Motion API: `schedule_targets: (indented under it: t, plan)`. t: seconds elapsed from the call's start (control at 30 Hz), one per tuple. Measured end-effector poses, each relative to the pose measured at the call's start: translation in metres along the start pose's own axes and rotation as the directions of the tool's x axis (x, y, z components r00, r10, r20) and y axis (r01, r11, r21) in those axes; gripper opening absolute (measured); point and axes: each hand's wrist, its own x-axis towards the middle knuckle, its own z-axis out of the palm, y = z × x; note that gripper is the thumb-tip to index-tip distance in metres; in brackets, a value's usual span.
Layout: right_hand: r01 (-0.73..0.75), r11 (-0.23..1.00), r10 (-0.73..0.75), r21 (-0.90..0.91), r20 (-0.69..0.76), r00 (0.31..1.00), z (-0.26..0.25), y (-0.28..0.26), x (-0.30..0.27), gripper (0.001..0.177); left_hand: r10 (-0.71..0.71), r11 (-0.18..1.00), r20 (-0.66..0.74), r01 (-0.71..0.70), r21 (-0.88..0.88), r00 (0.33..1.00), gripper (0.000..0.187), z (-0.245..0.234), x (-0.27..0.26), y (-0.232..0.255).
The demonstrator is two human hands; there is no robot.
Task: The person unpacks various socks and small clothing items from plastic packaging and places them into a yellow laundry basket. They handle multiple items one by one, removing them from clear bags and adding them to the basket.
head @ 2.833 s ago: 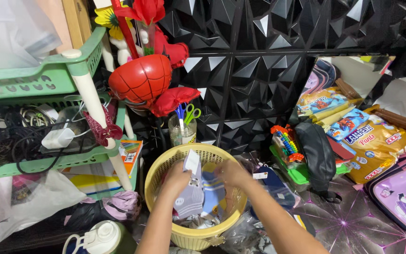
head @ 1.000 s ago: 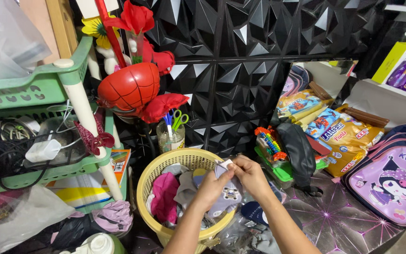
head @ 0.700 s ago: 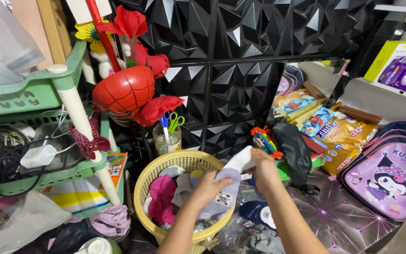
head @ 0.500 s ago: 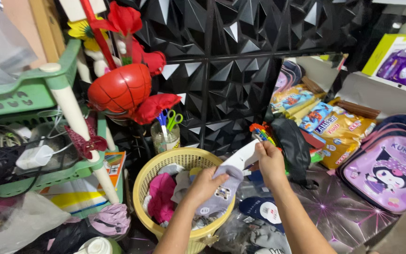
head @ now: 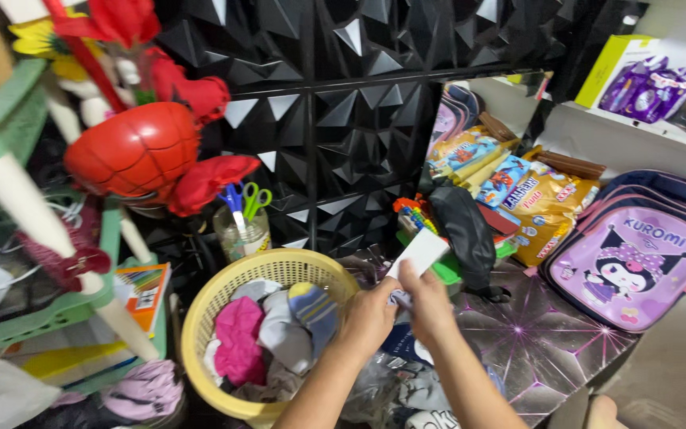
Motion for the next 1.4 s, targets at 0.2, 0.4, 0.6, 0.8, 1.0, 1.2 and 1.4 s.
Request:
schedule_targets:
  t: [0.2,0.4,0.6,0.8,1.0,1.2,1.4]
  plan:
    - [-0.295,0.954,0.3,-0.06,0.11,0.948,-0.067,0.032,0.052,0.022,0.139,0.984,0.055,-0.131,-0.122,0.989,0.026,0.034,0.012,-0.004]
    - [-0.414,0.91,0.414,0.027,-0.143,0.899,-0.157,0.06,0.143,0.026,0.188,0.954,0.16,-0.142,-0.264,0.969,0.032,0.062,0.005,-0.013]
    - [-0.349,0.668,0.433,-0.657,-0.038,0.901,-0.156,0.099,0.121,0.043,-0.357,0.929,-0.177,0.328,-0.174,0.917,0.036,0.044,0.039,-0.068]
    - [-0.417,0.65,0.538,-0.636,-0.003,0.843,-0.154,0.155,0.124,0.031,-0.441,0.843,-0.358,0.517,0.148,0.823,0.055,-0.021,0.038,-0.116]
    - [-0.326,0.523,0.005,-0.788,-0.379,0.925,-0.251,0.171,0.195,0.02,-0.507,0.447,-0.373,0.606,0.658,0.777,0.098,-0.013,0.051,-0.063]
    - [-0.283,0.001,0.144,-0.959,-0.28,0.949,-0.279,0.185,0.218,0.055,-0.366,0.899,-0.003,0.354,0.259,0.931,0.077,0.07,0.053,-0.009]
    - [-0.362,-0.194,0.298,-0.912,-0.406,0.864,-0.264,0.195,0.211,0.103,-0.28,0.958,0.338,0.285,0.037,0.898,0.077,0.136,0.054,-0.052]
